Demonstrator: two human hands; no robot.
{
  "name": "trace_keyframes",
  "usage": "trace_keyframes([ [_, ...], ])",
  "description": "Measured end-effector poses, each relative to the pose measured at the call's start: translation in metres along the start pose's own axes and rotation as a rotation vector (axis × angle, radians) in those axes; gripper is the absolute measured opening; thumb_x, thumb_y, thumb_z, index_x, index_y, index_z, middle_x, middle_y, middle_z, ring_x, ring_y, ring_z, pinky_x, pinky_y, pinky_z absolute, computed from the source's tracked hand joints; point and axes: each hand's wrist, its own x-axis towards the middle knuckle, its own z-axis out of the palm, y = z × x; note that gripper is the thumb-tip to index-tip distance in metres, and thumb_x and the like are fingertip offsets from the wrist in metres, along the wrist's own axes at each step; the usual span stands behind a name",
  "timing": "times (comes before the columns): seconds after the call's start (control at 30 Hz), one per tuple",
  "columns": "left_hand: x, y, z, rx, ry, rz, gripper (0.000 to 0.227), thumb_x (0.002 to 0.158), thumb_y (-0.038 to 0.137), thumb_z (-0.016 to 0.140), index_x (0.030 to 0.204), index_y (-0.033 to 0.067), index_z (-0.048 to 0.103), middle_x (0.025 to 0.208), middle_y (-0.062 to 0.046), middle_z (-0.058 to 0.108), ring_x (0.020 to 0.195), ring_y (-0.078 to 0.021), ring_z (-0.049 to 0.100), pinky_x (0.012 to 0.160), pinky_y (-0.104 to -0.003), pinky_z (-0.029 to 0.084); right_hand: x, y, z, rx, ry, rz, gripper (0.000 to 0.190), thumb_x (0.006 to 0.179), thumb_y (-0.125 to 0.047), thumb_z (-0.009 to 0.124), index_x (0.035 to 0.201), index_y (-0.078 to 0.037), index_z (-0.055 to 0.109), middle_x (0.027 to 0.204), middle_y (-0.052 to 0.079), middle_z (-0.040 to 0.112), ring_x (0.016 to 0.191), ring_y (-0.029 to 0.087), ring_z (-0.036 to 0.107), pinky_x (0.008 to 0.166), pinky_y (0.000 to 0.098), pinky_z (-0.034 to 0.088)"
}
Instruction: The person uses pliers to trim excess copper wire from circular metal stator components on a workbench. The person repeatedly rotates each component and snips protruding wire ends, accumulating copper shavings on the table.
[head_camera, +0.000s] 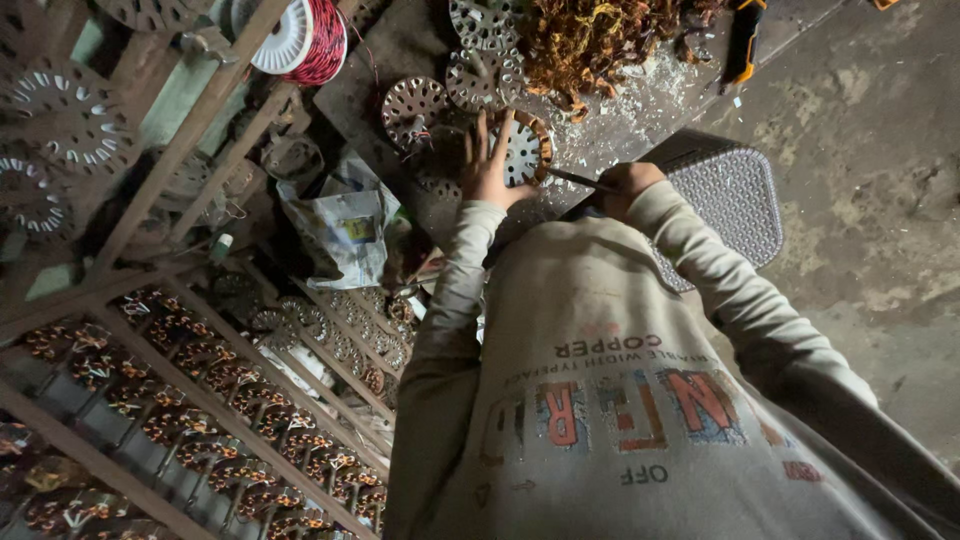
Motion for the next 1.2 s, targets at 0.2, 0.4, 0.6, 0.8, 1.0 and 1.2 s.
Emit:
trace_keyframes([
  [0.2, -0.002, 0.000, -0.004, -0.012, -0.006, 0.019, 0.151, 0.040, 0.042, 0.104, 0.162, 0.0296, 0.017, 0.167, -0.025, 0.016, 0.149, -0.0556, 0.023, 0.123, -0.057, 0.026, 0.010, 0.010, -0.019, 0.534, 0.120, -0.414, 0.026, 0.078, -0.016, 0.069, 0.103, -0.011, 0.077, 0.097, 0.011, 0.076, 0.084, 0.025, 0.074, 0.077, 0.0352, 0.061],
  [0.4, 0.001, -0.001, -0.004, -0.002, 0.025, 0.106, 0.150, 0.040, 0.047, 0.101, 0.162, 0.0234, 0.018, 0.164, -0.030, 0.018, 0.150, -0.0501, 0.026, 0.123, -0.059, 0.022, 0.021, 0.013, -0.023, 0.188, 0.046, -0.272, 0.020, 0.080, -0.015, 0.078, 0.099, -0.008, 0.079, 0.094, 0.014, 0.076, 0.082, 0.029, 0.072, 0.075, 0.0387, 0.059],
  [0.6, 0.007, 0.002, -0.008, -0.023, 0.002, 0.072, 0.149, 0.036, 0.045, 0.100, 0.161, 0.0240, 0.021, 0.162, -0.029, 0.019, 0.147, -0.0525, 0.029, 0.121, -0.063, 0.022, 0.030, 0.018, -0.025, 0.522, -0.008, -0.397, 0.025, 0.084, -0.012, 0.069, 0.107, -0.011, 0.078, 0.096, 0.012, 0.077, 0.084, 0.027, 0.072, 0.075, 0.0386, 0.058],
  [0.8, -0.002, 0.008, -0.010, 0.055, -0.043, -0.019, 0.147, 0.041, 0.042, 0.102, 0.163, 0.0287, 0.021, 0.168, -0.024, 0.020, 0.145, -0.0583, 0.028, 0.119, -0.060, 0.031, 0.026, 0.019, -0.012, 0.283, -0.176, -0.206, 0.020, 0.088, -0.010, 0.067, 0.106, -0.010, 0.076, 0.089, 0.012, 0.075, 0.078, 0.028, 0.072, 0.073, 0.0404, 0.058],
  [1.0, 0.002, 0.008, -0.017, 0.045, -0.013, 0.043, 0.150, 0.038, 0.047, 0.101, 0.162, 0.0288, 0.019, 0.166, -0.024, 0.017, 0.148, -0.0578, 0.025, 0.117, -0.058, 0.035, 0.040, 0.035, 0.067, 1.490, -0.721, -0.564, 0.021, 0.094, -0.004, 0.071, 0.114, 0.002, 0.071, 0.106, 0.019, 0.071, 0.092, 0.029, 0.069, 0.083, 0.0398, 0.058],
  [1.2, 0.000, 0.006, -0.015, 0.096, -0.050, 0.000, 0.150, 0.040, 0.048, 0.103, 0.162, 0.0301, 0.018, 0.166, -0.022, 0.019, 0.147, -0.0572, 0.025, 0.116, -0.058, 0.036, 0.022, 0.062, 0.090, 1.500, -0.660, -0.132, 0.027, 0.094, -0.009, 0.066, 0.118, 0.003, 0.068, 0.112, 0.017, 0.075, 0.087, 0.025, 0.068, 0.076, 0.0374, 0.055],
])
